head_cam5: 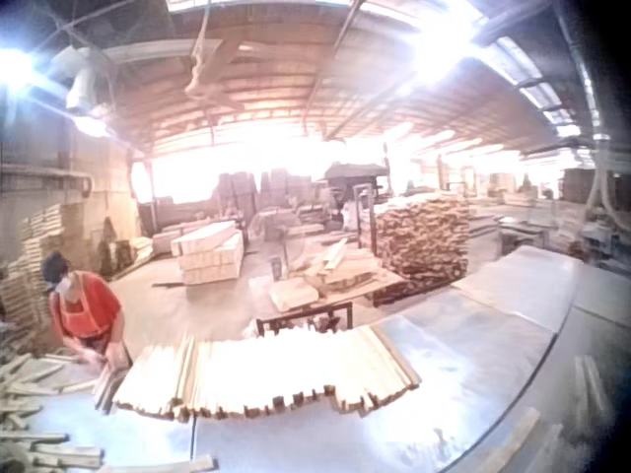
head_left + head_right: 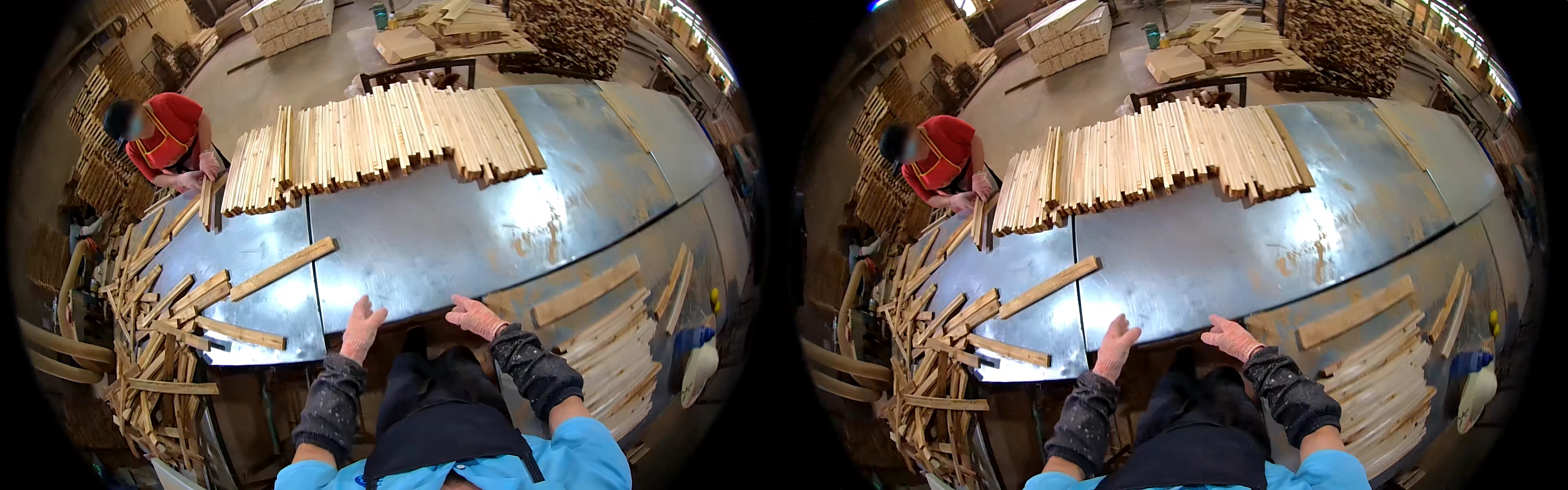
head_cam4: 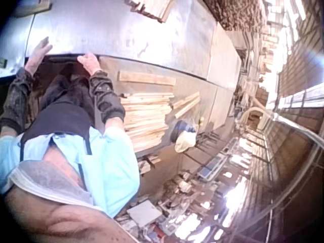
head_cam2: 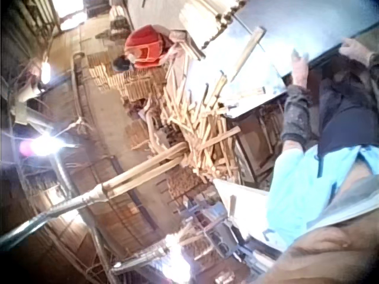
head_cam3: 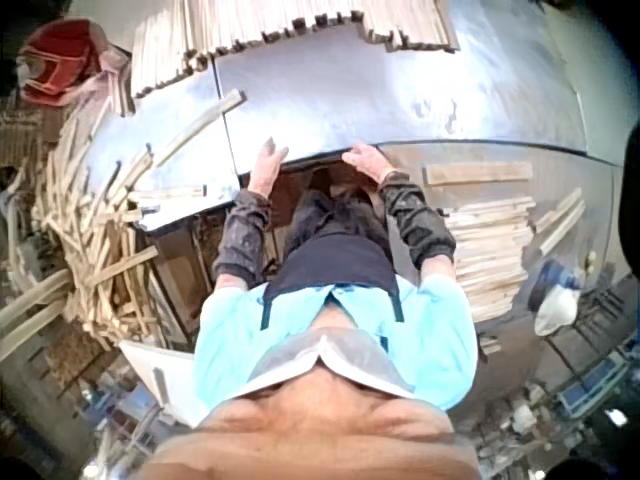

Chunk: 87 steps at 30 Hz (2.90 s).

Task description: The person repeatedly picks up stacks of thin wooden planks from a metal table and places them onto a conveyor belt. They align the planks by hand before moving them. Another worker is visible in the background performing similar tasks.

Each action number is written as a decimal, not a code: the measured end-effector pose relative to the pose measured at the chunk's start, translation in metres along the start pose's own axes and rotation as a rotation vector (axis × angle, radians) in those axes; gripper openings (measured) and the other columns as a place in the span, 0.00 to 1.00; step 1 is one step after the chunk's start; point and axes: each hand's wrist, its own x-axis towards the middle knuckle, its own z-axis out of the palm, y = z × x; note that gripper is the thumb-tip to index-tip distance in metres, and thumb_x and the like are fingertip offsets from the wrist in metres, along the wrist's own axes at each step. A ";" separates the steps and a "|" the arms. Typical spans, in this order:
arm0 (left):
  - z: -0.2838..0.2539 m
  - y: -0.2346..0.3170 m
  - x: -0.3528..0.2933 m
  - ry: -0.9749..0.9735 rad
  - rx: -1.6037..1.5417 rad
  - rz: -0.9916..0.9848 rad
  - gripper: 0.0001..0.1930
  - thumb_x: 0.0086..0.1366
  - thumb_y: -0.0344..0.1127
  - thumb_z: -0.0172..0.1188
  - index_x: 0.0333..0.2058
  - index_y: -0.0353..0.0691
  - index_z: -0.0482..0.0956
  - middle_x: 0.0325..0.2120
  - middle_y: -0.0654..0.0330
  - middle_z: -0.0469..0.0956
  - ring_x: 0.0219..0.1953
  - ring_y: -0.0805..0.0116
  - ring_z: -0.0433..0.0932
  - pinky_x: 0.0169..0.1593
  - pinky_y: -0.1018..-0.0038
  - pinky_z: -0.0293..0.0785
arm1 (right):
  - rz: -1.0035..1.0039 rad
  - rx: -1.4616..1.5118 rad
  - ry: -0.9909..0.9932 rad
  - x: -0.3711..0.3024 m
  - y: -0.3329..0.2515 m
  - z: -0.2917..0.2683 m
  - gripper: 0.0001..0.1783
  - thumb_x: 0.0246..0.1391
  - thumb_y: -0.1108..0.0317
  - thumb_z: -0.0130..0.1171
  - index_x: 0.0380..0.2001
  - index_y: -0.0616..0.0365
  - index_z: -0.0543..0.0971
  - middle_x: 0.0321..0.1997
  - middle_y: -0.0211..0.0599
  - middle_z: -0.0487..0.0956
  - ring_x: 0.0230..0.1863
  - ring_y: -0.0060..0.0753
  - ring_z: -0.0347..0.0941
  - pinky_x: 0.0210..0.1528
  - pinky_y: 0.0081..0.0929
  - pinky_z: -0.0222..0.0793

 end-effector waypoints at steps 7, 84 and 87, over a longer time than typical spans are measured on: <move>-0.034 0.050 0.270 0.277 0.104 0.010 0.55 0.66 0.46 0.75 0.79 0.26 0.50 0.77 0.34 0.58 0.79 0.43 0.61 0.79 0.58 0.59 | -0.002 -0.277 0.226 0.174 -0.121 -0.057 0.60 0.59 0.50 0.73 0.83 0.64 0.52 0.82 0.63 0.63 0.82 0.59 0.61 0.82 0.42 0.57; -0.159 -0.035 0.241 0.218 0.139 -0.018 0.42 0.68 0.45 0.67 0.74 0.32 0.62 0.52 0.52 0.79 0.51 0.64 0.78 0.57 0.63 0.78 | -0.357 0.413 0.523 0.252 -0.031 -0.093 0.45 0.66 0.73 0.60 0.83 0.61 0.56 0.81 0.46 0.66 0.74 0.36 0.68 0.75 0.32 0.65; -0.156 -0.030 0.198 0.213 0.097 -0.134 0.44 0.67 0.44 0.70 0.75 0.33 0.60 0.55 0.51 0.78 0.54 0.62 0.78 0.59 0.63 0.78 | -0.247 0.476 0.570 0.210 -0.018 -0.068 0.46 0.65 0.75 0.60 0.83 0.61 0.56 0.80 0.45 0.67 0.74 0.37 0.68 0.75 0.33 0.65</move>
